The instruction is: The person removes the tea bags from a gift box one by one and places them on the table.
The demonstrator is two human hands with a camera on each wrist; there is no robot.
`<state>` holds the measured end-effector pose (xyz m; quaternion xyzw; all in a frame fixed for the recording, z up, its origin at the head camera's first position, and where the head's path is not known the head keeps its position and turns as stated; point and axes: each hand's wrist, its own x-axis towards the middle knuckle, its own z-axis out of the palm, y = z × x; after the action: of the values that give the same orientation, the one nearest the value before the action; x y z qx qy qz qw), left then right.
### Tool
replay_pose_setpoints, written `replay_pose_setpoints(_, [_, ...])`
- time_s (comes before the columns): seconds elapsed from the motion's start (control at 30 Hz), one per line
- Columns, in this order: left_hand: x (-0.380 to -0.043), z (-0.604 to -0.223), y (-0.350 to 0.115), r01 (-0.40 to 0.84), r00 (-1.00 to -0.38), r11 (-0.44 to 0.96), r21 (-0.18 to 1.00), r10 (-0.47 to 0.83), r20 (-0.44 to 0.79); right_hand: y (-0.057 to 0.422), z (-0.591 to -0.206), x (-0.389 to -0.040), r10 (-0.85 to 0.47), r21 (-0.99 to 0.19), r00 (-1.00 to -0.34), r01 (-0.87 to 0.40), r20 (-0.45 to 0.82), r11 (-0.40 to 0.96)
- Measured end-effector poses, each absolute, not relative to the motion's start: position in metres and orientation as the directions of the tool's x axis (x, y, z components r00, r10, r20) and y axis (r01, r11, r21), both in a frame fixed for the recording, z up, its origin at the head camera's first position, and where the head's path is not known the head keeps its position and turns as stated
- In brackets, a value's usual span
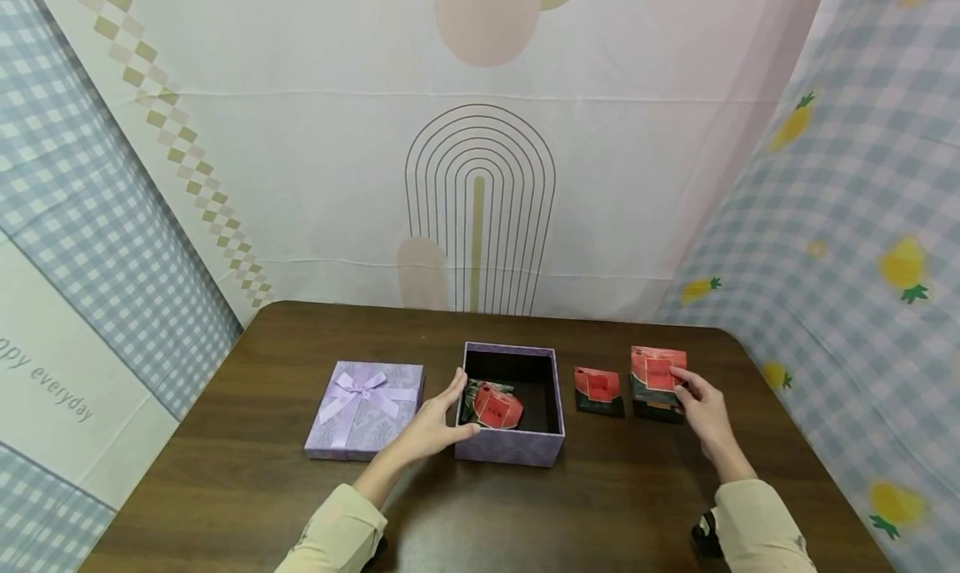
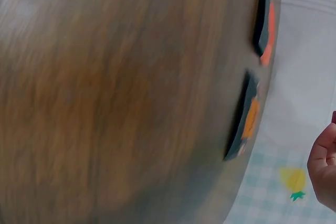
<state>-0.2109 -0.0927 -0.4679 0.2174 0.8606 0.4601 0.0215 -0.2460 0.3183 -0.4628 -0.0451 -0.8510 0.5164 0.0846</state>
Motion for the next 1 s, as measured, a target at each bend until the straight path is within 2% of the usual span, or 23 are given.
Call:
replay_pose_setpoints(0.63, [-0.210, -0.467, -0.093, 0.352, -0.903, 0.474, 0.807, 0.400, 0.159, 0.367, -0.482, -0.246, 0.270, -0.858, -0.962, 0.097, 0.050, 0.505])
replay_pose_setpoints(1.0, [-0.211, -0.468, -0.093, 0.364, -0.899, 0.475, 0.801, 0.405, 0.168, 0.390, -0.493, -0.248, 0.399, -0.785, -0.917, 0.253, -0.009, 0.565])
